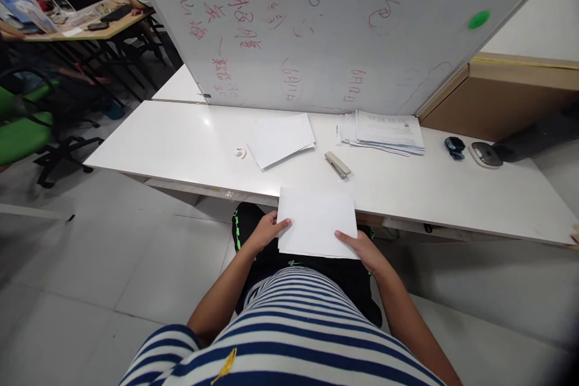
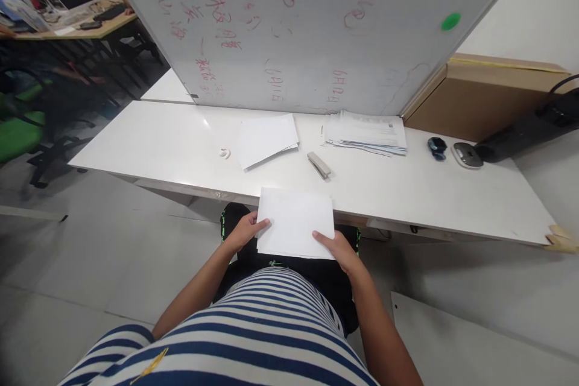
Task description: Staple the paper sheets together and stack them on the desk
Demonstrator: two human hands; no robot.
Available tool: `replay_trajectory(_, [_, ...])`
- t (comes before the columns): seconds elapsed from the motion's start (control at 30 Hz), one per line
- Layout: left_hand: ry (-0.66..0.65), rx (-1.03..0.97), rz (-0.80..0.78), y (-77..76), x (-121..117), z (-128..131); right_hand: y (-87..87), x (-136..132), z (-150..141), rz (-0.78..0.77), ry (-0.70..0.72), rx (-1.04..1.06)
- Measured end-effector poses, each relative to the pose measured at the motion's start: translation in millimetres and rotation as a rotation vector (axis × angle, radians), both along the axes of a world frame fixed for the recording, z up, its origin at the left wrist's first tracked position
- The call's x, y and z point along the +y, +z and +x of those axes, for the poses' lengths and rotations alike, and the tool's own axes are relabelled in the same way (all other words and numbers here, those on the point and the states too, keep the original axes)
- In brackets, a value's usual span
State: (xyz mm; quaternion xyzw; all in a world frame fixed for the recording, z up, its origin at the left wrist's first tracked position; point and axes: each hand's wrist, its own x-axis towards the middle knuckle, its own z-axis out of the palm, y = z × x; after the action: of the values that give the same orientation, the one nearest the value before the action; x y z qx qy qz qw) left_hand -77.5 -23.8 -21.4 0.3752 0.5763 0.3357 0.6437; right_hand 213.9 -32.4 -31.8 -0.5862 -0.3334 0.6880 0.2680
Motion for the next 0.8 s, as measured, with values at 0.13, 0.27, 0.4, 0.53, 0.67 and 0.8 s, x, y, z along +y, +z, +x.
replay_trajectory(0.13, [0.066, -0.027, -0.066, -1.4, 2.2, 5.9, -3.5, -0.9, -11.8, 0.034, 0.04, -0.086])
replay_trajectory(0.27, [0.059, -0.037, -0.055, 4.8, -1.4, 10.2, 3.5, -3.0, -21.0, 0.213, 0.019, -0.278])
replay_trajectory(0.4, [0.121, 0.003, 0.18, 33.7, 6.9, 11.2, 28.4, 1.7, -29.1, 0.452, 0.004, -0.369])
replay_trajectory(0.53, [0.225, 0.114, 0.481, 64.4, 34.1, 8.8, 55.2, 27.0, -37.4, 0.687, 0.066, -0.427])
replay_trajectory(0.67, [0.175, 0.238, 0.624, 60.3, 66.3, 9.6, 54.4, 60.8, -46.4, 0.898, 0.072, -0.627])
replay_trajectory(0.8, [0.137, 0.347, 0.668, 41.9, 86.4, 13.0, 41.7, 78.0, -51.2, 0.958, 0.023, -0.746])
